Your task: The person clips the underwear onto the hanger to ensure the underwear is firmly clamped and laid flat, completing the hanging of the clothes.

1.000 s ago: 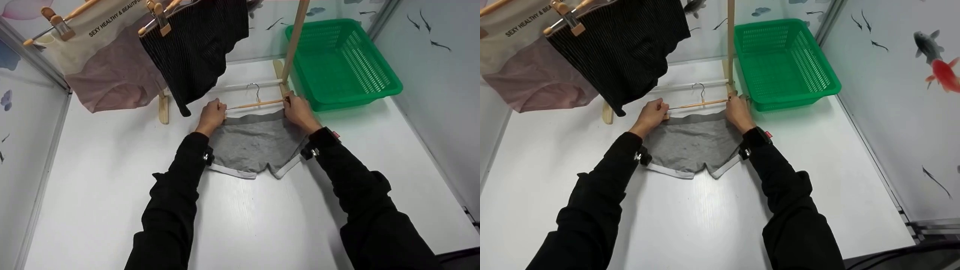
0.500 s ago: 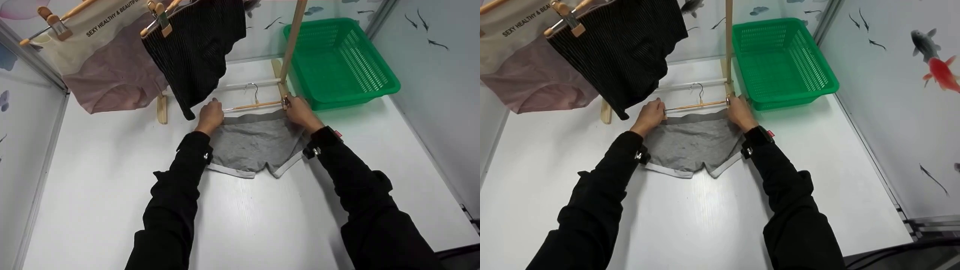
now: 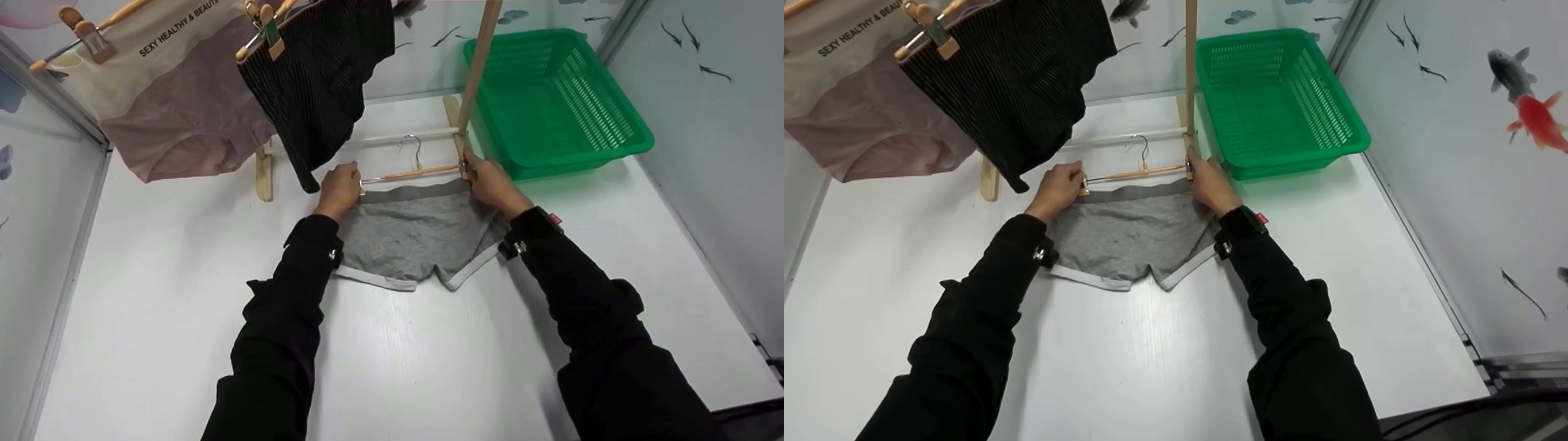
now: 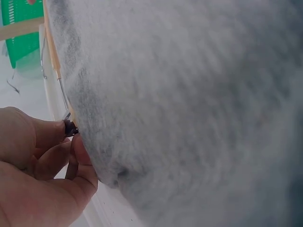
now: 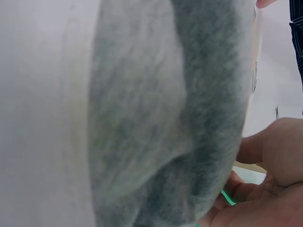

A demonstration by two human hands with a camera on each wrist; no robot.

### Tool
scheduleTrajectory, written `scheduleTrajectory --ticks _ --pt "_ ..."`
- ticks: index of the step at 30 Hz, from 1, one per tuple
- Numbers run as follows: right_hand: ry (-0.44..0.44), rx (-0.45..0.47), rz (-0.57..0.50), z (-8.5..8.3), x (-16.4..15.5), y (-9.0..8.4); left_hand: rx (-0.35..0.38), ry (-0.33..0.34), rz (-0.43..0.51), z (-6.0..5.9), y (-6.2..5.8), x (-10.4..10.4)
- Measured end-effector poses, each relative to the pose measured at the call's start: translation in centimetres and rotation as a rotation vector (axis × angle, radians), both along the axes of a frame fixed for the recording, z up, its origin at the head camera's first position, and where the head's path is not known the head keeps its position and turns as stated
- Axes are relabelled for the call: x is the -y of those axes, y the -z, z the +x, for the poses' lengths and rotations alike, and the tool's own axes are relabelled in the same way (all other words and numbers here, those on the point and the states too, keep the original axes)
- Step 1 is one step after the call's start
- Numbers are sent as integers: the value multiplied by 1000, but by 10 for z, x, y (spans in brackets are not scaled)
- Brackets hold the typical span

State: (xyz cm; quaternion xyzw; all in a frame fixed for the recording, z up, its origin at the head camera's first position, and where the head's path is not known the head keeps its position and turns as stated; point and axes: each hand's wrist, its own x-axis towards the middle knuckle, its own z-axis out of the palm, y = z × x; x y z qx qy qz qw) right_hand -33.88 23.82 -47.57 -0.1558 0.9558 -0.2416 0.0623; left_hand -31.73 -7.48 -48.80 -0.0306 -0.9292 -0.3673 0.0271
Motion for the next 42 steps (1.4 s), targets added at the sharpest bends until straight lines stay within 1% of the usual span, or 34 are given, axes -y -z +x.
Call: scheduleTrajectory --ticks 4,7,10,11,12,14,17,21,25,27,29,32,36,42 --pt "-11 -1 34 1 1 -5 -3 15 15 -2 -1 3" --pt "9 -55 58 6 7 -8 -3 31 68 1 -2 9" --pt "-6 -127 51 14 22 -12 46 42 122 7 -3 18" --pt "-38 -157 45 15 29 -14 64 47 131 9 -3 22" --pt "-74 -167 31 16 37 -16 84 49 133 11 -4 25" --pt "-159 -169 11 16 54 -22 125 77 109 14 -5 31" --pt "-275 -132 -4 11 81 -32 146 120 67 16 -10 37" --pt "-352 -79 2 3 117 -39 149 171 -14 17 -16 40" --pt "-395 -65 30 -2 150 -32 123 206 -122 19 -18 40" --pt "-408 -60 57 -4 163 -26 95 208 -162 20 -17 39" --pt "-412 -56 93 -4 173 -22 64 195 -174 22 -17 40" --pt "-415 -70 175 -3 183 -16 19 164 -151 25 -16 40" --pt "-420 -102 256 -1 189 -11 4 147 -70 27 -15 41" --pt "-395 -124 243 0 191 -8 47 143 -16 22 -13 40"
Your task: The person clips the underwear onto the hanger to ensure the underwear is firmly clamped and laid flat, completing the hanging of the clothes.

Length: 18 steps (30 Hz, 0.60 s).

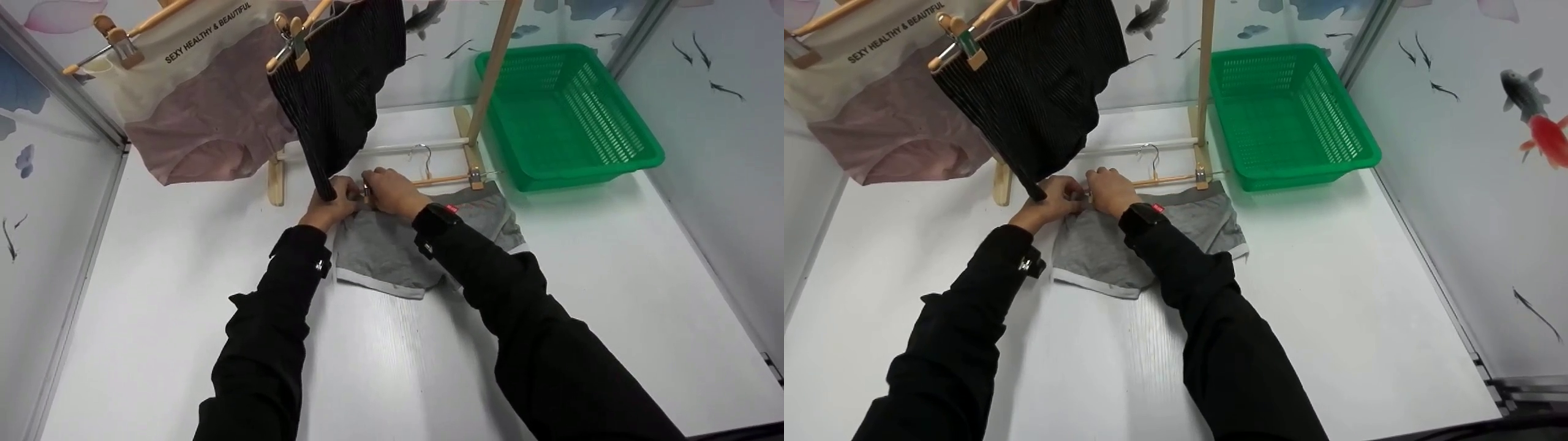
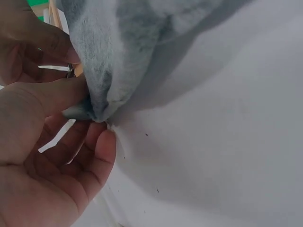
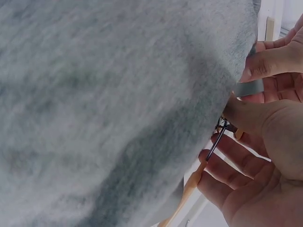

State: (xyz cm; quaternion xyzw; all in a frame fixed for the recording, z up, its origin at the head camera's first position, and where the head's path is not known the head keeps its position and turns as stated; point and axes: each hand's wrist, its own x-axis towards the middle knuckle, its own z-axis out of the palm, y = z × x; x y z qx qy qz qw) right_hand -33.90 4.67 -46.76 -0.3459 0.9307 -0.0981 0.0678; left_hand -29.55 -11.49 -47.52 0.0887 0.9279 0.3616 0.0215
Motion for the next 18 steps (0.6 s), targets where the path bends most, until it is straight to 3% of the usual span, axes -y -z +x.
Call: scheduleTrajectory --ticks 5,8,14,18 --pt "-3 22 -17 0 -1 -1 21 -7 133 -4 1 -3" --pt "4 88 -97 -3 -3 -3 28 -17 224 -3 1 -3" --pt "70 328 -340 -15 -18 -9 182 -62 426 -1 -1 0" --pt "65 415 -397 -24 -25 -11 288 -106 542 -2 -2 0"
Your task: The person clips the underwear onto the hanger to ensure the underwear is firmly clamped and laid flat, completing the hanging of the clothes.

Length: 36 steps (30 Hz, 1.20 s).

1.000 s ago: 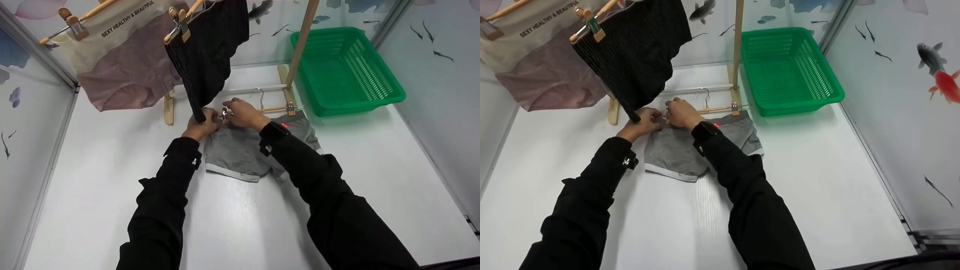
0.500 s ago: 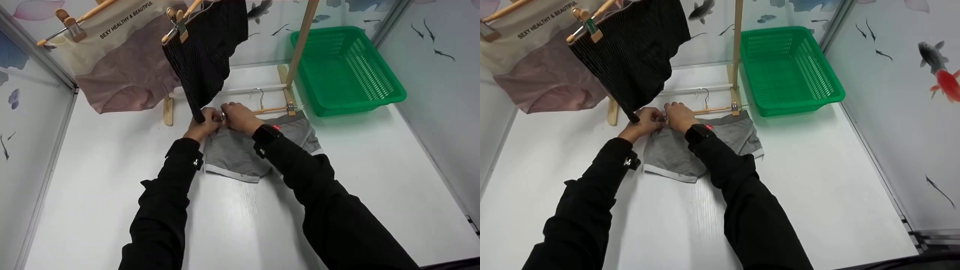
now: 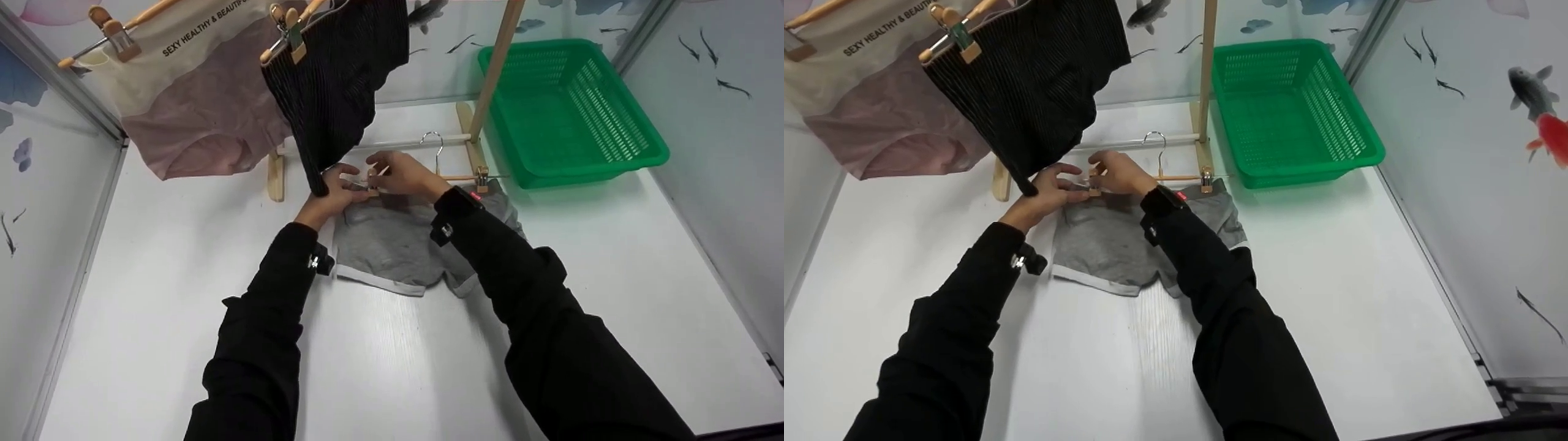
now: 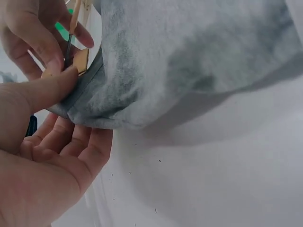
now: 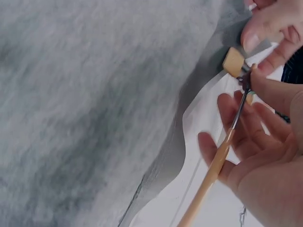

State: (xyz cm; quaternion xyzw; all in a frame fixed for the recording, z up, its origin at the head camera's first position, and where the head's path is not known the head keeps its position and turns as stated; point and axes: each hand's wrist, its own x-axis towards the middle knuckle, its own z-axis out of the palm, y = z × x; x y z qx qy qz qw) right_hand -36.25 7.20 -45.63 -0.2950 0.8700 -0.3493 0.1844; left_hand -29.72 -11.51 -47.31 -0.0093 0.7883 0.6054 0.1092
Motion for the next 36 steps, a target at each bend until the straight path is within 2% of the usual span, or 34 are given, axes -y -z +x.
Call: scheduleTrajectory --ticks 3,7,10,15,19,22,25,30,36 --pt "-12 9 -29 -2 -2 -1 10 -5 23 -1 0 -2" --pt "29 10 -70 0 -3 -1 -45 11 -41 -1 -1 -5" --pt "60 -26 -69 0 -1 -1 -83 21 -69 -2 -2 -8" --pt "48 -80 -59 -1 0 0 -101 16 -41 -1 -2 -9" --pt "40 -13 -110 -3 -5 -1 -109 11 -44 1 0 -6" --pt "34 52 -185 -4 -9 0 -102 16 -40 3 1 -2" --pt "33 77 -266 -6 -12 2 -104 25 -58 4 1 2" --pt "66 -3 -345 -4 -17 3 -147 49 -101 3 1 3" --pt "61 -77 -394 -3 -18 8 -186 26 -88 5 2 1"
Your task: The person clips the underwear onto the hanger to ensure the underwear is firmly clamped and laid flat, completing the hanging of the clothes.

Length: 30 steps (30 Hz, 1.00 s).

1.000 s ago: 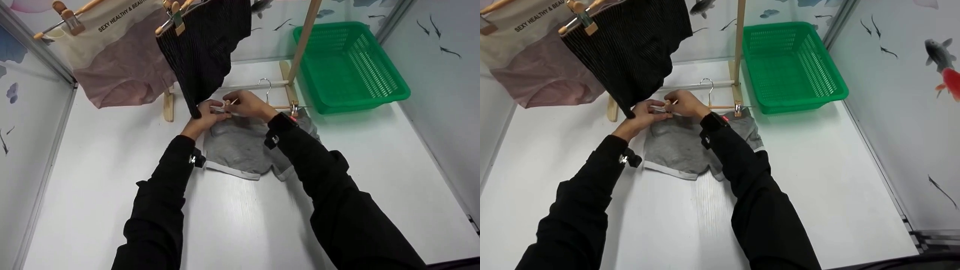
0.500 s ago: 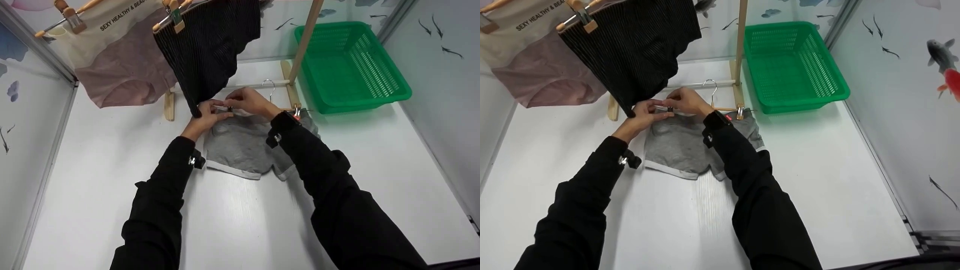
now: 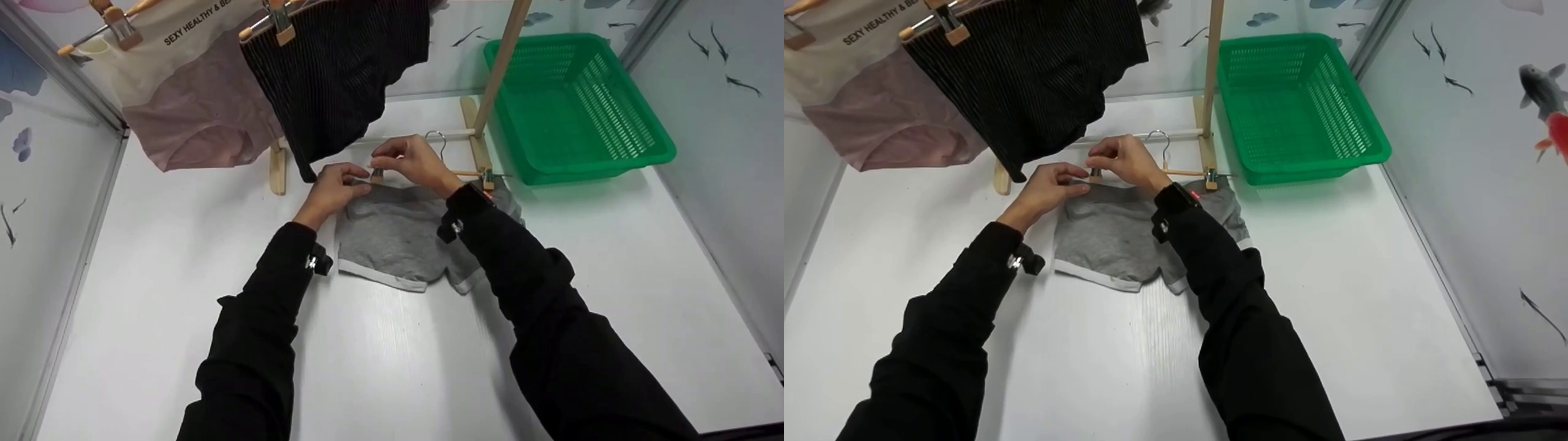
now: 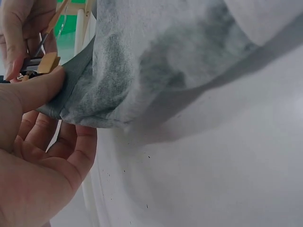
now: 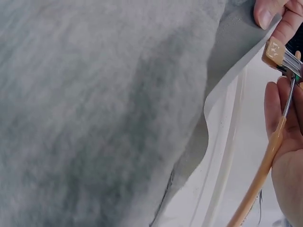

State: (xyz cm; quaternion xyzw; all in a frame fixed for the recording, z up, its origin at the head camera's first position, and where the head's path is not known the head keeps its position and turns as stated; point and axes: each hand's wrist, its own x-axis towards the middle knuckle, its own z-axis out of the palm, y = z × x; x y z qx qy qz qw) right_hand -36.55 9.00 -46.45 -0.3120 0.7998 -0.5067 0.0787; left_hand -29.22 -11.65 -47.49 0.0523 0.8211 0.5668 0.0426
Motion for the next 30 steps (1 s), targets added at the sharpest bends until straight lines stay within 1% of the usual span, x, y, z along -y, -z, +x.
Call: scheduleTrajectory --ticks 5,8,13,17,20,23,25,27,30 --pt "-35 7 -47 -1 1 3 15 -10 6 -1 1 -1" --pt "-60 11 -69 -1 1 4 3 -17 10 -1 3 -2" --pt "-61 -14 -55 -2 2 3 -41 -26 -5 1 4 -3" --pt "-61 -23 -37 -1 3 2 -54 -31 -22 3 4 -3" --pt "-66 -20 -37 3 4 -2 -65 -49 39 4 2 -3" --pt "-82 2 -45 13 4 -13 -71 -82 117 4 1 -3" --pt "-81 15 -37 20 4 -21 -71 -101 141 3 0 -2" --pt "-85 18 -36 17 5 -16 -60 -111 147 3 0 -2" --pt "-91 21 -25 9 5 -2 -44 -105 151 4 1 -2"
